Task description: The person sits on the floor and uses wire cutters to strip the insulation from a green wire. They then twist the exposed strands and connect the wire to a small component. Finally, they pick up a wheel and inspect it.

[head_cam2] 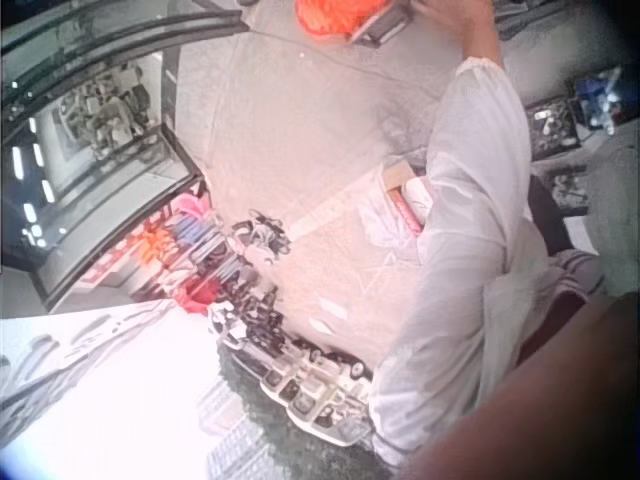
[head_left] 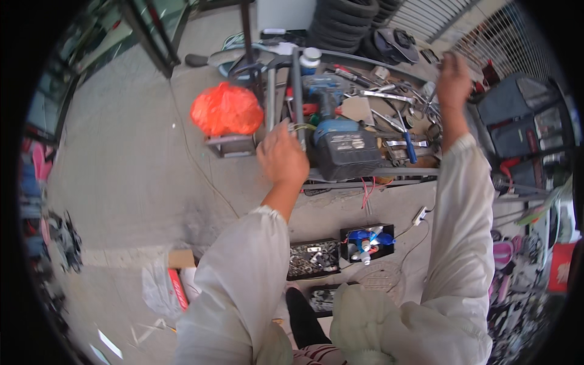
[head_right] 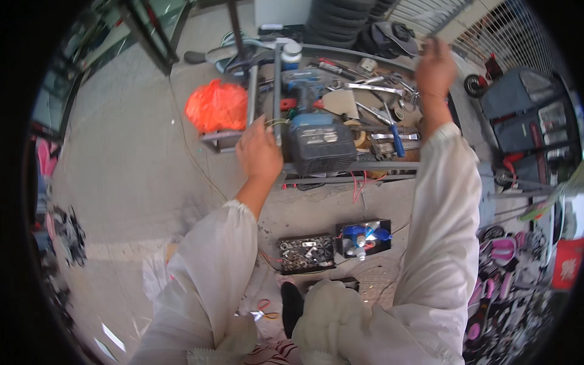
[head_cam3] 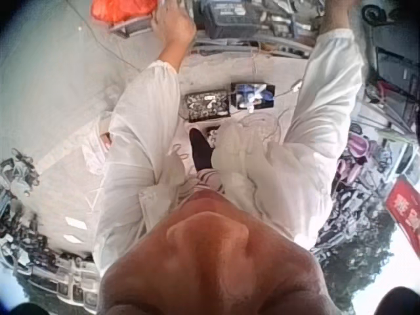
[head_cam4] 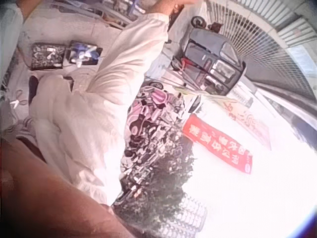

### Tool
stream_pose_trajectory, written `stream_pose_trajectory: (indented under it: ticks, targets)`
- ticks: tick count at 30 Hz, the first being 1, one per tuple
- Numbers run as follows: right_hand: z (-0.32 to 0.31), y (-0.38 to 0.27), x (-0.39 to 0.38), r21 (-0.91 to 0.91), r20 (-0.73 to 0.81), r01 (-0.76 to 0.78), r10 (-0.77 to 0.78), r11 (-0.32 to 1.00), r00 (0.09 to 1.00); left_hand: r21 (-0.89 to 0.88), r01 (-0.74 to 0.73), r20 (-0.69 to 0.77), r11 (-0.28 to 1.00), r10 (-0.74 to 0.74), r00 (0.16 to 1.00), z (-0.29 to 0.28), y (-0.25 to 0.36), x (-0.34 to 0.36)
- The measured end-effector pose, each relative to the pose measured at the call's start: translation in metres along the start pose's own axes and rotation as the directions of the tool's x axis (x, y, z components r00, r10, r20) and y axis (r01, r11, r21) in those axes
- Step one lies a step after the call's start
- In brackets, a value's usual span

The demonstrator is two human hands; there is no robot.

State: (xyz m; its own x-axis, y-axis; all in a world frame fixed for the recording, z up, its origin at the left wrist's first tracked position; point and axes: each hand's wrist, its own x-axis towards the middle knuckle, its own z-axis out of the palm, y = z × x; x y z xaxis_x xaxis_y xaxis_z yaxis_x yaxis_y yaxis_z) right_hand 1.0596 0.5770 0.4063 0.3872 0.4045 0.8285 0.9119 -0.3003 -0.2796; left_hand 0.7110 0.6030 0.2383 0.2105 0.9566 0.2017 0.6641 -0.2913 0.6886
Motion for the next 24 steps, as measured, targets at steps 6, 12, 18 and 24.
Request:
stream_pose_trajectory:
  ticks: [6, 12, 18, 24]
  targets:
    - [-0.241, -0.154, -0.075, 0.845, 0.019, -0.086, 0.131, 0.528, 0.991, -0.362, -0.157, -0.034, 0.919, 0.155, 0.987, -0.076, -0.048, -0.144]
    - [-0.269, -0.397, -0.392, 0.532, 0.769, -0.825, 0.298, 0.192, 0.565, -0.523, 0.267, 0.282, 0.809, -0.131, 0.95, -0.231, -0.201, -0.444]
    - [-0.352, -0.539, -0.709, -0.105, 0.993, -0.978, 0.031, -0.181, -0.112, -0.393, 0.697, 0.593, 0.6, -0.414, 0.691, -0.328, -0.311, -0.677]
    - [-0.476, -0.592, -0.907, -0.069, 0.831, -0.755, -0.381, 0.652, -0.405, -0.464, 0.884, 0.352, 0.065, -0.902, 0.25, -0.392, -0.396, -0.909]
